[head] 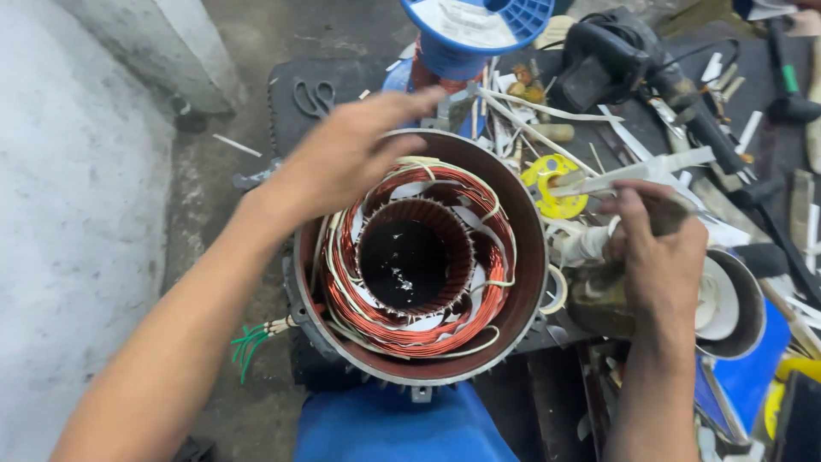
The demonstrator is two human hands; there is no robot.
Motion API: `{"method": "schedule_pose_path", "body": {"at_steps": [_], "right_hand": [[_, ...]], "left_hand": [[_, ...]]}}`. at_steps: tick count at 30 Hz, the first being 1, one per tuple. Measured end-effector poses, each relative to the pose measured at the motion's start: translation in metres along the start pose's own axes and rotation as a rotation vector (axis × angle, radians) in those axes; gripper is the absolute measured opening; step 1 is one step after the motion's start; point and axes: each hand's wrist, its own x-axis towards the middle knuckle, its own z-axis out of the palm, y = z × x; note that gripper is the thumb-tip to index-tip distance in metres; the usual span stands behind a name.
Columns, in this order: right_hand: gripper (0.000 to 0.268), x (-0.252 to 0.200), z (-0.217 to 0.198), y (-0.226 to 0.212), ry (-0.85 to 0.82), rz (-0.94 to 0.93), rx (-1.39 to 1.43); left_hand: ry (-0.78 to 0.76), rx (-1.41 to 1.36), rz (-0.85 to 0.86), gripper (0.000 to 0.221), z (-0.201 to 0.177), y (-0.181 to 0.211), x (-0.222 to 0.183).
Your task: Securing and bundling copper windings in an electric motor stator using tape and string
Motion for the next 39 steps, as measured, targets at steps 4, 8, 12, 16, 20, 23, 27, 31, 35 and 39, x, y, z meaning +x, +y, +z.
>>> {"method": "schedule_pose_path", "body": {"at_steps": [4, 8, 12, 16, 20, 23, 27, 31, 35, 39], "right_hand": [[0.05, 0.012, 0.031, 0.099, -0.069, 0.136, -0.003], [0.069, 0.01, 0.086, 0.215, -0.259, -0.099, -0.199], [0.019, 0.006, 0.107, 0.242, -0.241, 0.078, -0.059], [0.044, 0.012, 0.095, 0.224, -0.236, -0.155, -0.186], [0.033, 0.024, 0.062, 0.172, -0.157, -0.209, -0.287], [0.02, 0.016, 0.023, 0.102, -0.076, -0.443, -0.259], [0.015, -0.004, 0.009, 0.038, -0.026, -0.715, -0.237], [0.017, -0.019, 0.018, 0.027, -0.104, -0.75, -0.259], [0.028, -0.032, 0.033, 0.03, -0.102, -0.695, -0.238], [0.049, -0.049, 0.052, 0.023, -0.093, -0.489, -0.106]], "left_hand": [[0.368, 0.148, -0.152, 0.03, -0.021, 0.035, -0.069], [0.379, 0.343, -0.387, 0.032, 0.007, 0.049, -0.125], [0.341, 0.427, -0.432, 0.037, 0.028, 0.055, -0.13], [0.374, 0.609, -0.33, 0.033, 0.036, 0.062, -0.106], [0.355, 0.5, -0.238, 0.033, 0.029, 0.066, -0.079], [0.236, 0.452, -0.188, 0.039, 0.027, 0.049, -0.067], [0.246, 0.432, -0.181, 0.039, 0.022, 0.05, -0.067], [0.324, 0.432, -0.271, 0.034, 0.018, 0.059, -0.09], [0.474, 0.383, -0.449, 0.036, 0.022, 0.064, -0.133], [0.583, 0.358, -0.586, 0.032, 0.033, 0.071, -0.172]]}}
